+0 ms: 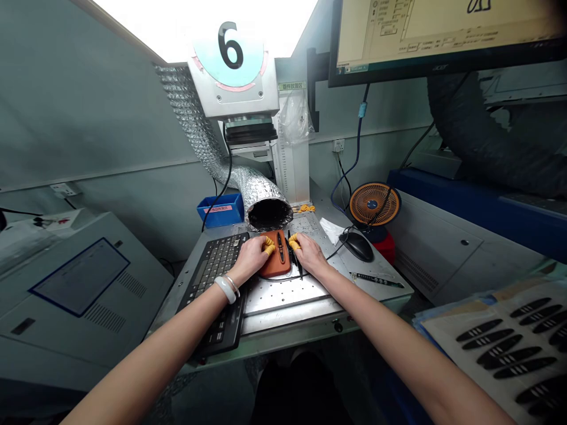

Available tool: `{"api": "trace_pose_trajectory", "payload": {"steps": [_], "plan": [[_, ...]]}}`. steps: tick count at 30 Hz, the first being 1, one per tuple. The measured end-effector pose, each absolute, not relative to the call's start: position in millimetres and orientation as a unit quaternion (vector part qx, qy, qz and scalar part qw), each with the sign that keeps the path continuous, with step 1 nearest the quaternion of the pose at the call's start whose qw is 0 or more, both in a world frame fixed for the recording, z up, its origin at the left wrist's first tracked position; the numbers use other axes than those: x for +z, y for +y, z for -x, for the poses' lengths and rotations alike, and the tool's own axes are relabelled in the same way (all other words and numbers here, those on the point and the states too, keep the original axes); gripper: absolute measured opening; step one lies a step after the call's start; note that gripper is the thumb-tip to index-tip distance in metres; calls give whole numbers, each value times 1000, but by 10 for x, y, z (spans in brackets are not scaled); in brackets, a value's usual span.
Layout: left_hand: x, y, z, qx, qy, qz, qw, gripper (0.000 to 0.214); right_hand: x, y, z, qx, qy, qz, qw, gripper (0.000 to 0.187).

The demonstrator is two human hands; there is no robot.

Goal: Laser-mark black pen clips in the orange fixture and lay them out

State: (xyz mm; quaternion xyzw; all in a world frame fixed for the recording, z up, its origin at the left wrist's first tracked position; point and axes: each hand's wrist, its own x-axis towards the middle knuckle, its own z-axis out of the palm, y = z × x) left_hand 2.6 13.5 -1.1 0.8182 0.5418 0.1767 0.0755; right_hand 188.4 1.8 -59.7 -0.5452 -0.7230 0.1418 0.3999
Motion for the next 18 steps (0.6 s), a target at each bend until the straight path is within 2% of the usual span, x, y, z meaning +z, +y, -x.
{"api": "trace_pose_trajectory", "payload": {"steps": [18], "plan": [[-14, 151, -31, 162, 546, -821, 45, 15, -602, 18, -1879, 147, -714, 546, 412, 11]]}}
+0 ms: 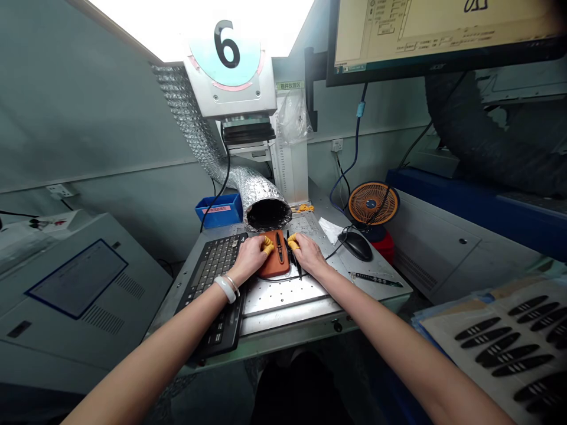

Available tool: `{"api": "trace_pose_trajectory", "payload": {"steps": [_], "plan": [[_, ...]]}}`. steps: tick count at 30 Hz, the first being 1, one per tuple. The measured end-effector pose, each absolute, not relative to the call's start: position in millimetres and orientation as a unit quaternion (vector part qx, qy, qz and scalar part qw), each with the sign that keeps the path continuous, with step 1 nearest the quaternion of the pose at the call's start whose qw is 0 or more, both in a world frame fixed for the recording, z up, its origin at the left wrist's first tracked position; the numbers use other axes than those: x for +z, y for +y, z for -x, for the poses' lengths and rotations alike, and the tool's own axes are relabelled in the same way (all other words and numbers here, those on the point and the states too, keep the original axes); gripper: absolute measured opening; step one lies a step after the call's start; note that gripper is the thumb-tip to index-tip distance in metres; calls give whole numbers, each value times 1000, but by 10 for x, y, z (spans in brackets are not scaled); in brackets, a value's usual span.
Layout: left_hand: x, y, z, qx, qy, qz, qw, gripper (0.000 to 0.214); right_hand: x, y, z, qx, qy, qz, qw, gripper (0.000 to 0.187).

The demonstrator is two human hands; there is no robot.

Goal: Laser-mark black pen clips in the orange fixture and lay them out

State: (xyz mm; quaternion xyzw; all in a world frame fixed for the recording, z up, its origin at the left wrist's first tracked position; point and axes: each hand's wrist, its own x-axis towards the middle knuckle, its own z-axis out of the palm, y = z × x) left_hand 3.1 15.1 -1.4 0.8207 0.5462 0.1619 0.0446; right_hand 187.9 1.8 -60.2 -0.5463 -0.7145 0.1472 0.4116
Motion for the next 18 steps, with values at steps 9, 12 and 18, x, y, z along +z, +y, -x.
{"api": "trace_pose_trajectory", "payload": {"steps": [9, 12, 18], "plan": [[-11, 243, -149, 137, 535, -834, -1, 18, -604, 35, -1892, 152, -715, 549, 405, 13], [-17, 280, -201, 122, 523, -843, -20, 18, -596, 58, -1904, 158, -714, 556, 395, 14], [12, 311, -197, 106, 488, -865, -52, 16, -531, 133, -1912, 138, -734, 561, 358, 12]]}}
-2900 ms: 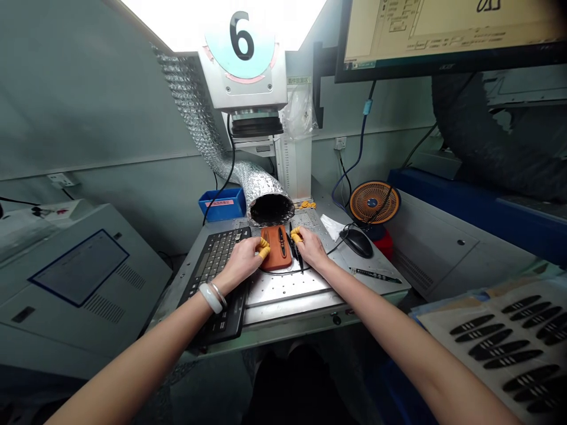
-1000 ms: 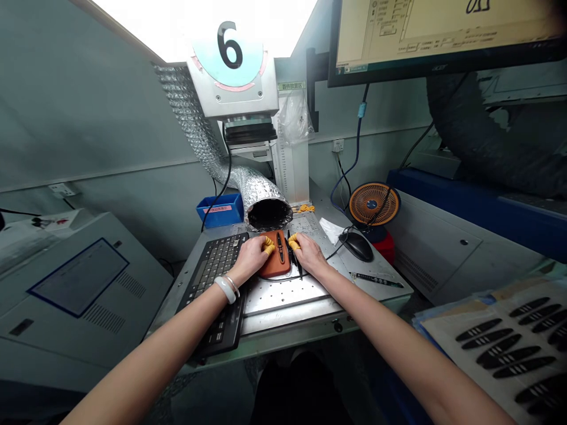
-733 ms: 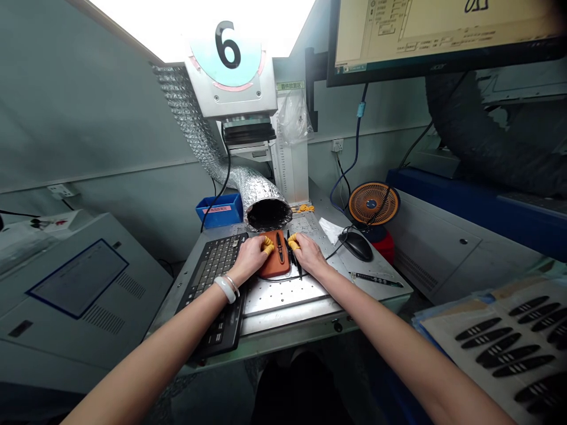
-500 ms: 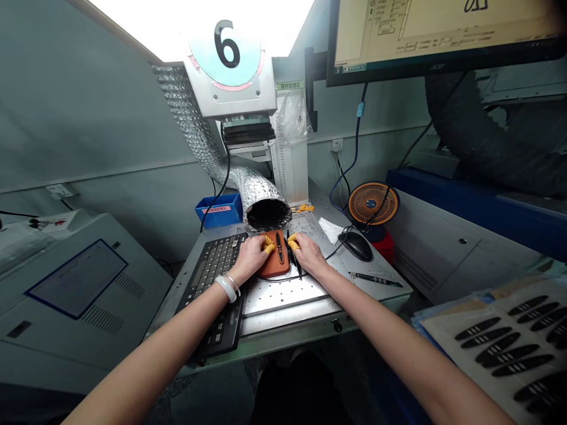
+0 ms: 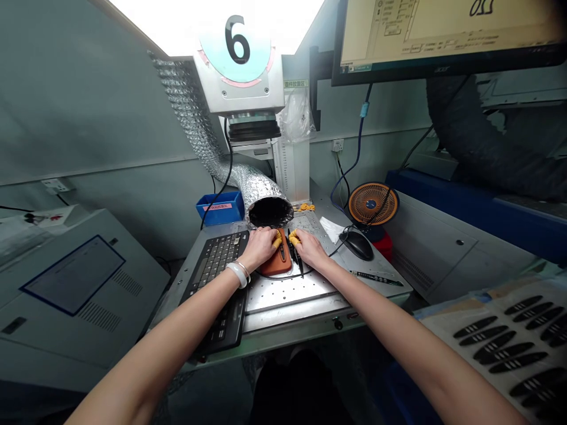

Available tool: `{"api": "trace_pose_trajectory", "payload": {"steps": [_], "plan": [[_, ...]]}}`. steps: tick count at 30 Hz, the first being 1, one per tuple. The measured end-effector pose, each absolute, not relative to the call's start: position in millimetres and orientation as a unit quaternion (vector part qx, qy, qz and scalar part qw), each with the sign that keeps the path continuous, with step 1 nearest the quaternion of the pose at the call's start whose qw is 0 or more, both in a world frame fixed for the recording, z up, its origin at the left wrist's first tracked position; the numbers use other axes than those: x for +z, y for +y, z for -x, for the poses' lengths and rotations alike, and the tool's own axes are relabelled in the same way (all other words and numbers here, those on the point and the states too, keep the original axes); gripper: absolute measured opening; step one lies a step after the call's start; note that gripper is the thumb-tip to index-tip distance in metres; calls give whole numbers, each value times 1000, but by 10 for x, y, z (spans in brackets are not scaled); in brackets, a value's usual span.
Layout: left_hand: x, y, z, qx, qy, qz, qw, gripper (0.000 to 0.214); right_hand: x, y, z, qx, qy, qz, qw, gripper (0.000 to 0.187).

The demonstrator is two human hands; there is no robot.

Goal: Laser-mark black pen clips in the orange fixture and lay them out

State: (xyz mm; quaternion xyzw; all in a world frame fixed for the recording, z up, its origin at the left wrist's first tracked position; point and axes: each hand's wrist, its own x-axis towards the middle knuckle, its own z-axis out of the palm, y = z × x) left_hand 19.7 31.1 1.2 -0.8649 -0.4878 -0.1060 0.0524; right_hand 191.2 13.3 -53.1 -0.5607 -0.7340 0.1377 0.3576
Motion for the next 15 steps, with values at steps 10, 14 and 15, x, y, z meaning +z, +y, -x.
{"api": "trace_pose_trajectory", "payload": {"steps": [10, 14, 15], "plan": [[206, 136, 219, -113, -493, 860, 67, 14, -456, 192, -1731, 108, -775, 557, 278, 11], [167, 65, 373, -119, -495, 858, 62, 14, -407, 180, -1693, 84, -783, 562, 252, 12], [157, 53, 399, -121, -495, 858, 60, 14, -396, 178, -1690, 76, -786, 563, 244, 12]]}}
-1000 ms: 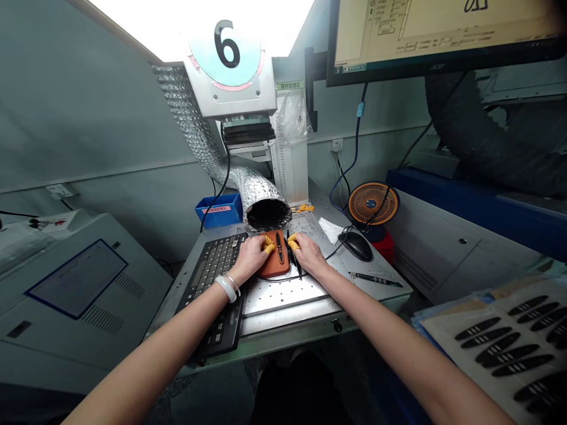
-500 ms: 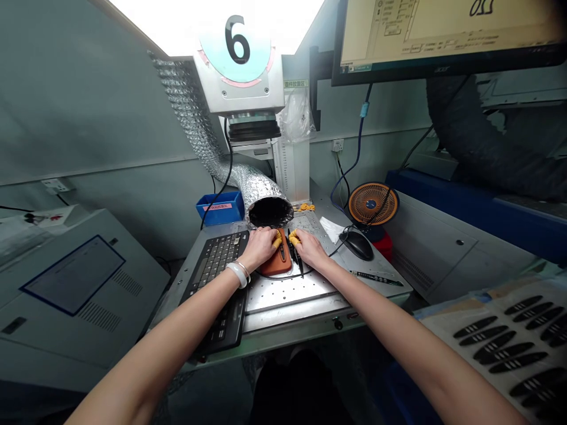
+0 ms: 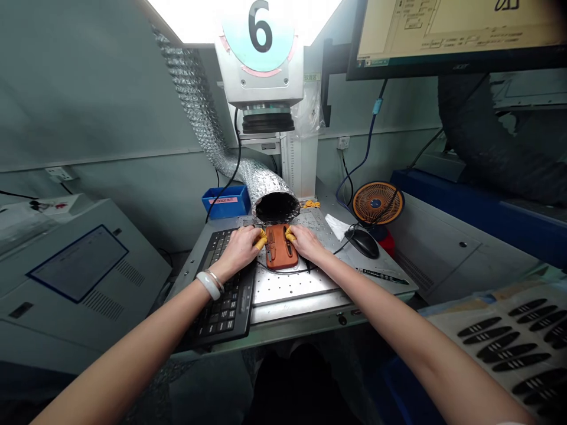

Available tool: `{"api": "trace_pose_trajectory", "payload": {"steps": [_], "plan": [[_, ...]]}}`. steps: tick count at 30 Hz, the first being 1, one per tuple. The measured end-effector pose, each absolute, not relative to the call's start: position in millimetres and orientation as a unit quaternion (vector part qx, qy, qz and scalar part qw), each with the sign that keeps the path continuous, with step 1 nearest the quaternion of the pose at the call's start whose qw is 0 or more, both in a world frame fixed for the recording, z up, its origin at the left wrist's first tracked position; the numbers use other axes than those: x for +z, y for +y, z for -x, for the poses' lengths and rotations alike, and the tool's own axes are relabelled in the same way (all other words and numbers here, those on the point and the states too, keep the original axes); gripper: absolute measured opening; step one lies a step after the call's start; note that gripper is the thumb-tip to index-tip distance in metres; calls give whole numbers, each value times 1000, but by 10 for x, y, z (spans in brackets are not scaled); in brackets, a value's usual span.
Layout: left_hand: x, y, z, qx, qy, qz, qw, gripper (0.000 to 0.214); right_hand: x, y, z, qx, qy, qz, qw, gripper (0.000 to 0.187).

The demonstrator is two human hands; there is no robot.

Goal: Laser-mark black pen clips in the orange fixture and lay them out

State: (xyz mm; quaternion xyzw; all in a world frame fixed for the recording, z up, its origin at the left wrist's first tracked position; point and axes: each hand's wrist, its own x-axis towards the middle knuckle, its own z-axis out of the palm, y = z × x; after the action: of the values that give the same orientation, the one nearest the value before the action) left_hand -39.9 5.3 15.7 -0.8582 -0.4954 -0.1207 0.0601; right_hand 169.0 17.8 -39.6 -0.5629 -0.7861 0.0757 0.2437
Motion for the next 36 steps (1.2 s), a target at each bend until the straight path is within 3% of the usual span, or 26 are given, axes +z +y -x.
{"api": "trace_pose_trajectory", "payload": {"steps": [19, 24, 30, 36], "plan": [[182, -113, 597, -141, -512, 847, 30, 15, -247, 125, -1675, -3, -814, 557, 165, 18], [192, -134, 672, -147, -510, 847, 21, 13, -222, 113, -1691, 12, -811, 560, 170, 19], [238, -132, 889, -159, -533, 830, 19, 15, -134, 156, -1762, 117, -818, 540, 158, 17], [234, 4, 1123, -170, -575, 800, 6, 13, -89, 148, -1760, 99, -823, 546, 123, 20]]}}
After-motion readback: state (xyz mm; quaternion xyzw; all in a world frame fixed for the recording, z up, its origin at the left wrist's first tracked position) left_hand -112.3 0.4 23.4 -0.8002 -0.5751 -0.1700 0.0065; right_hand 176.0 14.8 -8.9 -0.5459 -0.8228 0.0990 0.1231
